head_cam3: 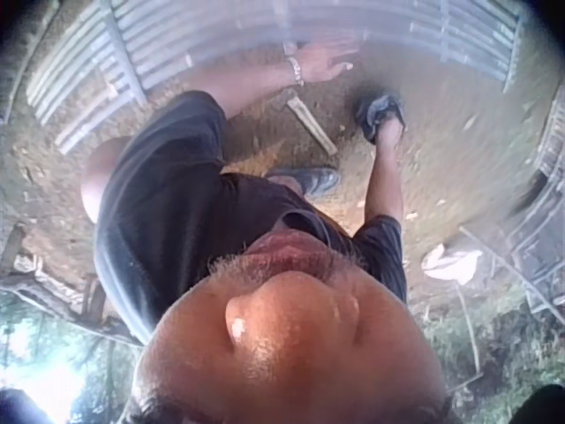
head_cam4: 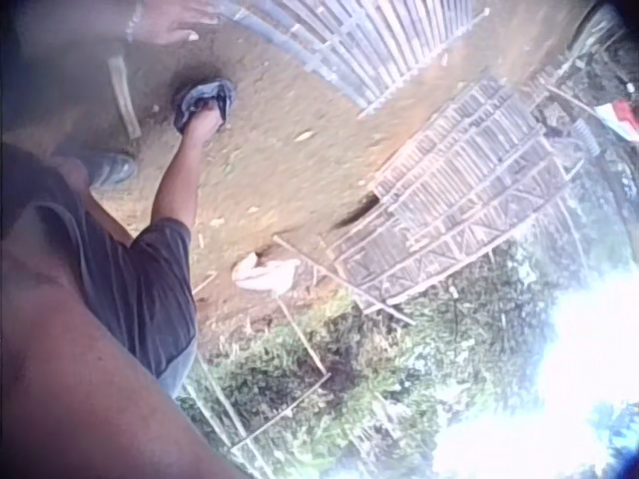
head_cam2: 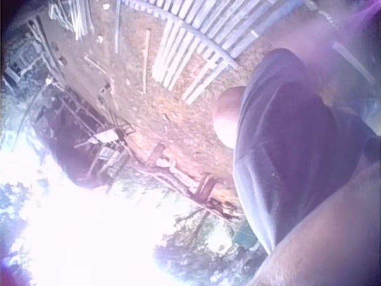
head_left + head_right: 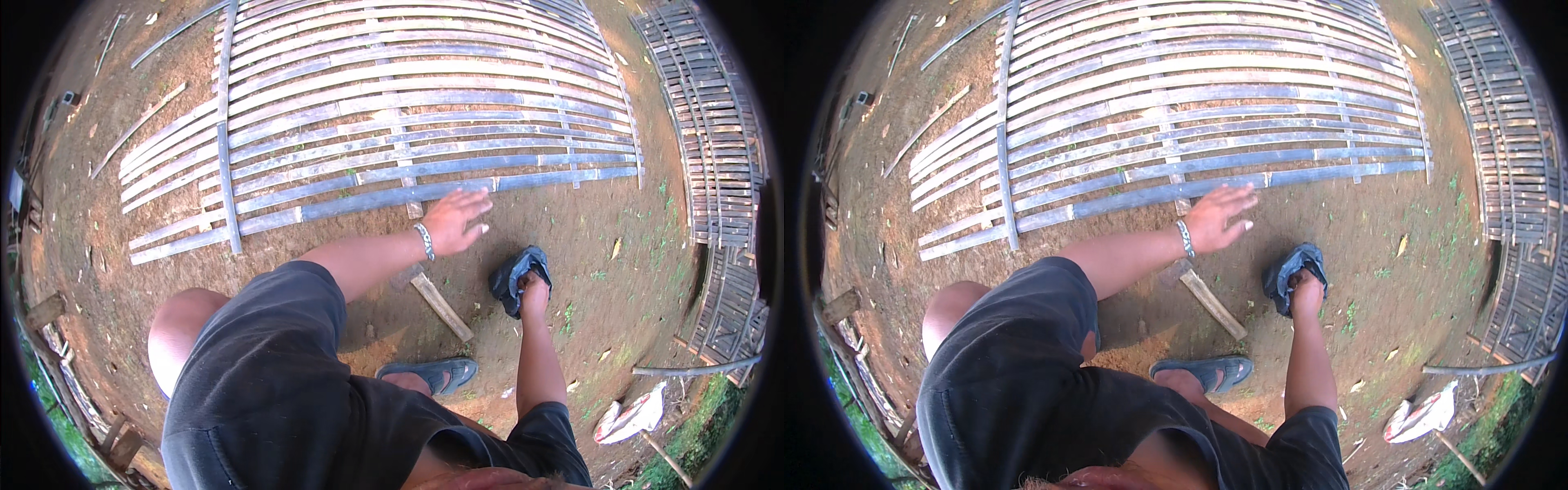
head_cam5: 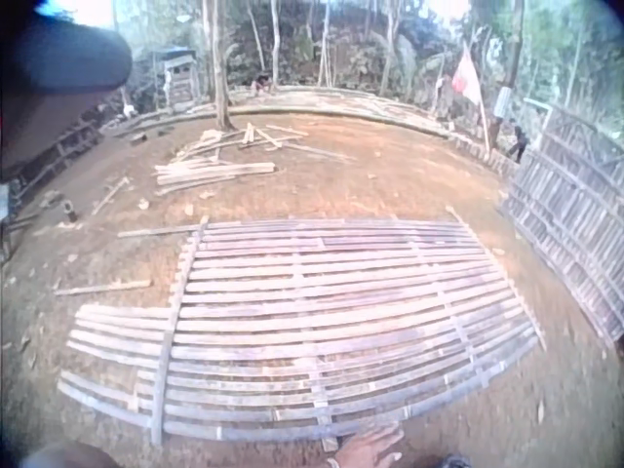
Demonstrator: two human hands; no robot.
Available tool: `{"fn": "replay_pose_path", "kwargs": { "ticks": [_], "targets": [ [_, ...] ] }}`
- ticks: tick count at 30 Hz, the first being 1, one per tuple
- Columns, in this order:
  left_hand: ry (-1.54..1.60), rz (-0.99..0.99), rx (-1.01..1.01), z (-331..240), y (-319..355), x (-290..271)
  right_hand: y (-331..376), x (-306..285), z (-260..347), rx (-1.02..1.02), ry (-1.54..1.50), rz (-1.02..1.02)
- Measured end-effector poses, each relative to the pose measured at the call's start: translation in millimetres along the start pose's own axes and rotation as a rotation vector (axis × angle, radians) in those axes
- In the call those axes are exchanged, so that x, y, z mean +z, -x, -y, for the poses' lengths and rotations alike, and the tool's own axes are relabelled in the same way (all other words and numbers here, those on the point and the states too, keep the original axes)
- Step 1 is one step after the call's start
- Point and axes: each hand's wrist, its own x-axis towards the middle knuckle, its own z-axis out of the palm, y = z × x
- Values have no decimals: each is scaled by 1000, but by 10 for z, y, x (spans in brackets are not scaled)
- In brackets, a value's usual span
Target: The person hammers nails into a metal grate structure using a hammer. They repeatedly pick up nails from a black plastic bag and drive them into the metal frame to secure it. The task involves repetitive striking and positioning of the nails.
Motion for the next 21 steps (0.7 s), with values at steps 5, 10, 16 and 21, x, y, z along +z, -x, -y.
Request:
{"fn": "replay_pose_path", "kwargs": {
  "ticks": [5, 10, 16, 21],
  "targets": [
    [107, 109, 32, -120, 139, 4, 16, 11, -60, -38, 55, -24],
    [217, 120, 75, -312, 183, -10, 152, -220, -180, -80, -176, -100],
    [439, 118, 110, -649, 114, -101, 367, -928, 850, -136, -660, -180],
    [546, 92, 76, -816, 29, -206, 306, -955, 1400, -289, -828, 34]
  ]
}}
